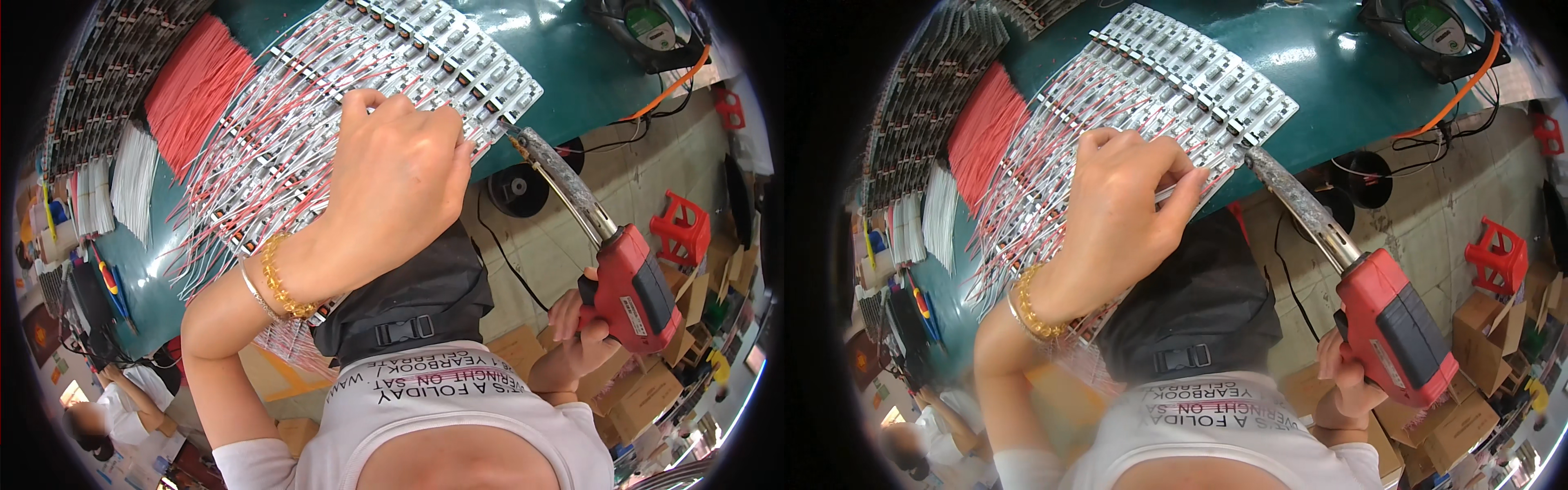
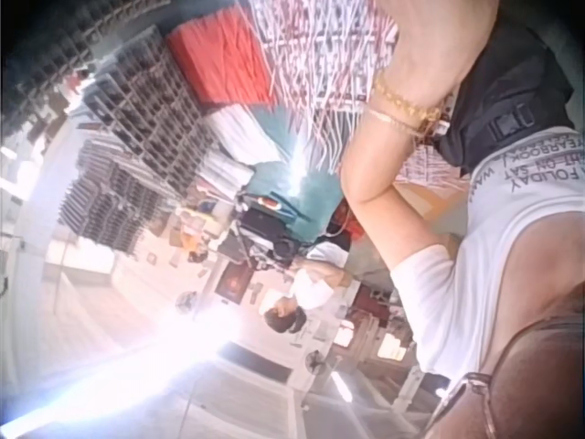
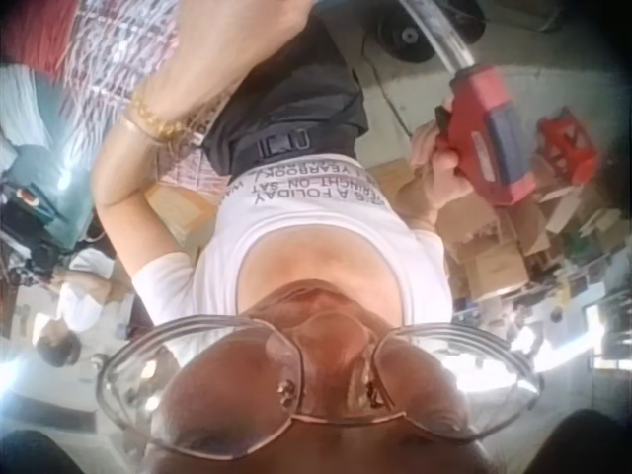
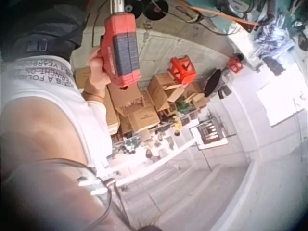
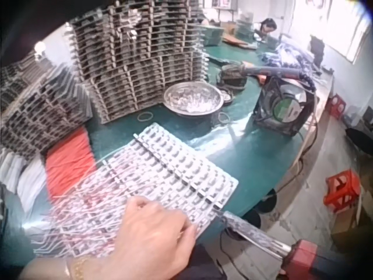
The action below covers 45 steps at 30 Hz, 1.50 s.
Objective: The person uses a soldering iron to attach red and white wires to a grid of electronic components on a workbench. They repeatedly dip the soldering iron tip into a container of solder and apply it to the connection points on the board.
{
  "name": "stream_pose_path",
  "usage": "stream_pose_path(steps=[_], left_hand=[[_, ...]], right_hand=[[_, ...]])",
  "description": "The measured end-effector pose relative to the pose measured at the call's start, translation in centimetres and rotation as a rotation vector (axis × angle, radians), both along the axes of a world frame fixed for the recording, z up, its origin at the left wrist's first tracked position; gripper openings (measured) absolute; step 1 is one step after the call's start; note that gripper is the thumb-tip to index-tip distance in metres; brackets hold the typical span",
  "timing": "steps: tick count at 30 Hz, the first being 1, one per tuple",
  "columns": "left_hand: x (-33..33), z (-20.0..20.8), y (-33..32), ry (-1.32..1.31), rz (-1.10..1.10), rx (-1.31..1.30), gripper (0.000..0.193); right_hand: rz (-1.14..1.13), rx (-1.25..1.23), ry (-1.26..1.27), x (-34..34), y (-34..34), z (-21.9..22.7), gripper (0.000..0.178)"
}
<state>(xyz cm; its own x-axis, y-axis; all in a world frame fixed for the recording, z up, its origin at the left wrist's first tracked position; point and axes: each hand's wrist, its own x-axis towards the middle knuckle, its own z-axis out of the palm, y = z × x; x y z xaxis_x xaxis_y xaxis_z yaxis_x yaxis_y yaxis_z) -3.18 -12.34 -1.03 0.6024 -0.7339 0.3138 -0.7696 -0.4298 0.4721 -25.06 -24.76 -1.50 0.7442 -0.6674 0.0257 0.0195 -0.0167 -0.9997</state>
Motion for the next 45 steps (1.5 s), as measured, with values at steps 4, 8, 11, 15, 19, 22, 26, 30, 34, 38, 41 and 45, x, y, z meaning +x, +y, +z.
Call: stream_pose_path(steps=[4,8,11,15,19,22,26,30,34,38,41,45], left_hand=[[0.0,0.2,0.1,-0.020,-0.022,-0.013,0.013],[0.6,2.3,2.5,-0.188,-0.035,-0.050,0.008],[2.6,4.8,8.7,-0.278,0.182,-0.023,0.002],[7.4,4.6,20.3,-0.122,0.679,0.004,0.014],[10.4,2.8,26.6,-0.127,0.770,-0.109,0.017],[11.0,1.1,28.7,-0.140,0.769,0.012,0.019],[10.0,0.3,26.6,-0.468,0.738,0.077,0.020],[5.9,0.6,19.0,-0.241,0.441,-0.008,0.019],[4.4,-0.7,14.6,-0.283,0.387,-0.006,0.027],[2.8,-0.9,13.3,-0.233,0.350,0.019,0.033],[1.4,-1.0,12.7,-0.260,0.337,0.035,0.033],[0.7,-0.9,12.3,-0.233,0.363,0.025,0.034]], right_hand=[[0.115,0.034,-0.060,0.4,-0.9,-0.2,0.069],[0.111,0.060,-0.087,0.3,-1.7,-0.5,0.065],[0.082,0.064,-0.093,0.0,-2.0,-0.6,0.063],[0.101,0.186,-0.188,0.5,-1.6,-1.7,0.057],[0.109,0.197,-0.213,1.1,-1.3,-1.8,0.053],[0.133,0.155,-0.224,1.5,-1.0,-1.1,0.051],[0.146,0.124,-0.231,1.7,-0.6,-0.8,0.048],[0.134,0.120,-0.217,1.9,-0.7,-0.8,0.047],[0.150,0.131,-0.221,1.8,-0.5,-0.6,0.044],[0.150,0.122,-0.216,1.7,-0.5,-0.8,0.045],[0.143,0.120,-0.210,2.1,-0.2,-0.8,0.045],[0.158,0.148,-0.222,2.6,0.1,-0.8,0.045]])
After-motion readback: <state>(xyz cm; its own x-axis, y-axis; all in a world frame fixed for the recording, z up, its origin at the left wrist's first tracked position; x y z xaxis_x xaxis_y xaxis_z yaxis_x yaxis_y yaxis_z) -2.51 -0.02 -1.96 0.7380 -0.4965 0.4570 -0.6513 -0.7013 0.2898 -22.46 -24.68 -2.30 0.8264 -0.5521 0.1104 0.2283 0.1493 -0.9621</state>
